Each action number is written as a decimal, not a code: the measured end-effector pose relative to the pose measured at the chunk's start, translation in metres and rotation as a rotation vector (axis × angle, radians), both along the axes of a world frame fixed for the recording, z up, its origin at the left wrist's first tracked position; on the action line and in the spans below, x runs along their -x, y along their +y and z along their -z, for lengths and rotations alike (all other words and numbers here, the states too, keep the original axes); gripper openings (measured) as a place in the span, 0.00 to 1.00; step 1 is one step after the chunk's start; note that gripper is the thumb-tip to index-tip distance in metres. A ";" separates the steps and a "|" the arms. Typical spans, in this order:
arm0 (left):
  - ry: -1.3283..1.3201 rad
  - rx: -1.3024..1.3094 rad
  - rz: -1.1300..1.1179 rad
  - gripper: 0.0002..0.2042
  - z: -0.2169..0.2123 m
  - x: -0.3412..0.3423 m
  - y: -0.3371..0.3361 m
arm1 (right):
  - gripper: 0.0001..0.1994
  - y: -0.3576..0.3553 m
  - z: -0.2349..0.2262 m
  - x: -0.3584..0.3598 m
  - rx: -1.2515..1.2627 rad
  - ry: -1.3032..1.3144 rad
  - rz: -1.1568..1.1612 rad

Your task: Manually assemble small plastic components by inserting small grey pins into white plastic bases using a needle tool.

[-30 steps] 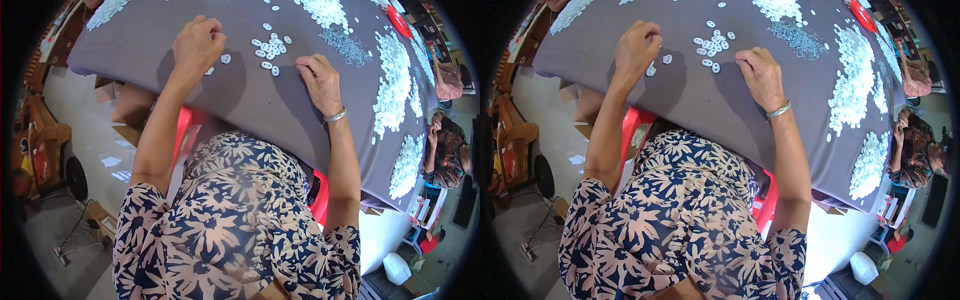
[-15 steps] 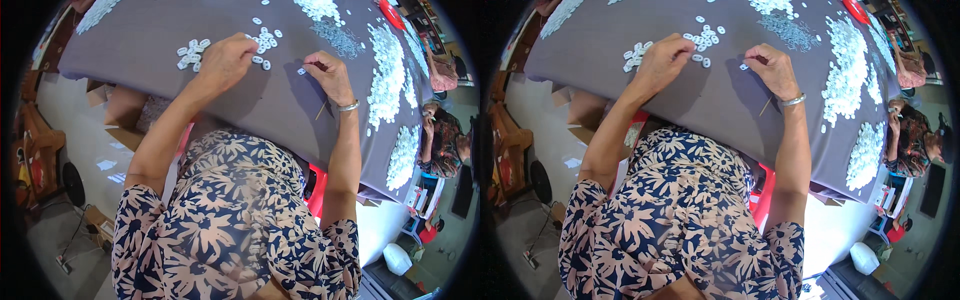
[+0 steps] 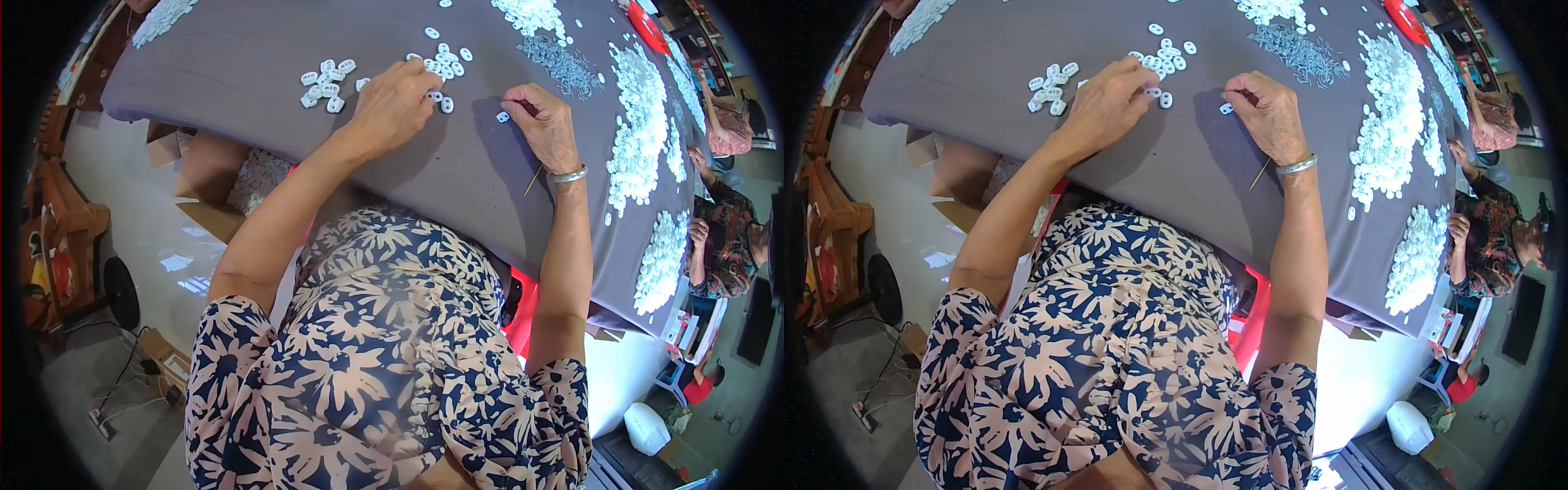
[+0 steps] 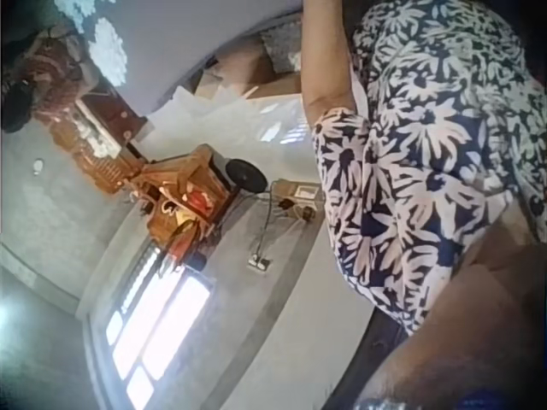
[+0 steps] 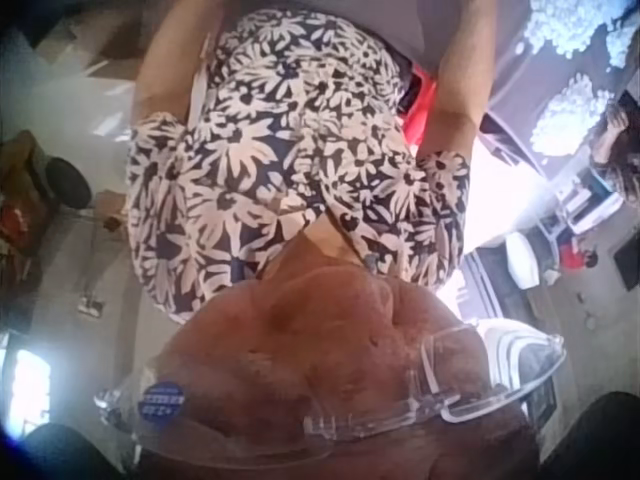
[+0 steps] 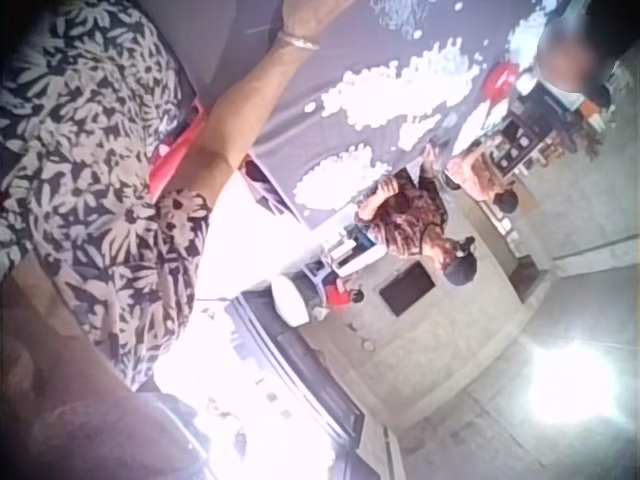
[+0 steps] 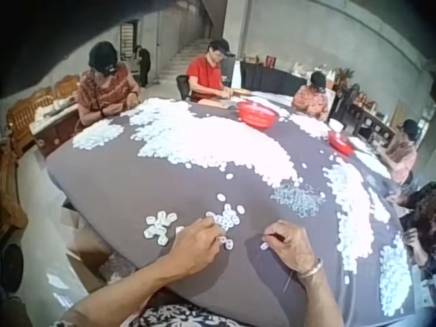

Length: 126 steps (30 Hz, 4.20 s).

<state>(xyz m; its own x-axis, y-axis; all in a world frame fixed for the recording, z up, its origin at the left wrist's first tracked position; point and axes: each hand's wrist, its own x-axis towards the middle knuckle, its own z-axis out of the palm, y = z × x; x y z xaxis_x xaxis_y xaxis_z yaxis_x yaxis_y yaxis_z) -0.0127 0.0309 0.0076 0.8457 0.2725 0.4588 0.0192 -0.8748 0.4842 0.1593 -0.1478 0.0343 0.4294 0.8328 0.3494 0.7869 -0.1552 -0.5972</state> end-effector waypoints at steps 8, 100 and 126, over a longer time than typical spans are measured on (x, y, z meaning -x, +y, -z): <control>0.046 0.100 -0.001 0.08 -0.004 0.005 -0.001 | 0.04 0.000 0.005 0.003 0.007 -0.006 -0.006; -0.205 0.185 -0.087 0.07 0.013 -0.003 0.006 | 0.09 0.003 0.018 0.034 0.026 -0.816 0.047; -0.349 0.460 -0.011 0.04 0.003 -0.006 -0.009 | 0.07 0.005 0.010 0.002 0.084 0.076 -0.041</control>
<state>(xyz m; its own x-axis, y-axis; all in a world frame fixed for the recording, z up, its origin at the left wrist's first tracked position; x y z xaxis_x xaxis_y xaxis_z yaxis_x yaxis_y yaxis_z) -0.0065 0.0224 0.0042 0.6619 0.5179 0.5420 -0.2019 -0.5731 0.7942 0.1578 -0.1427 0.0240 0.4167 0.8754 0.2449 0.7464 -0.1758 -0.6419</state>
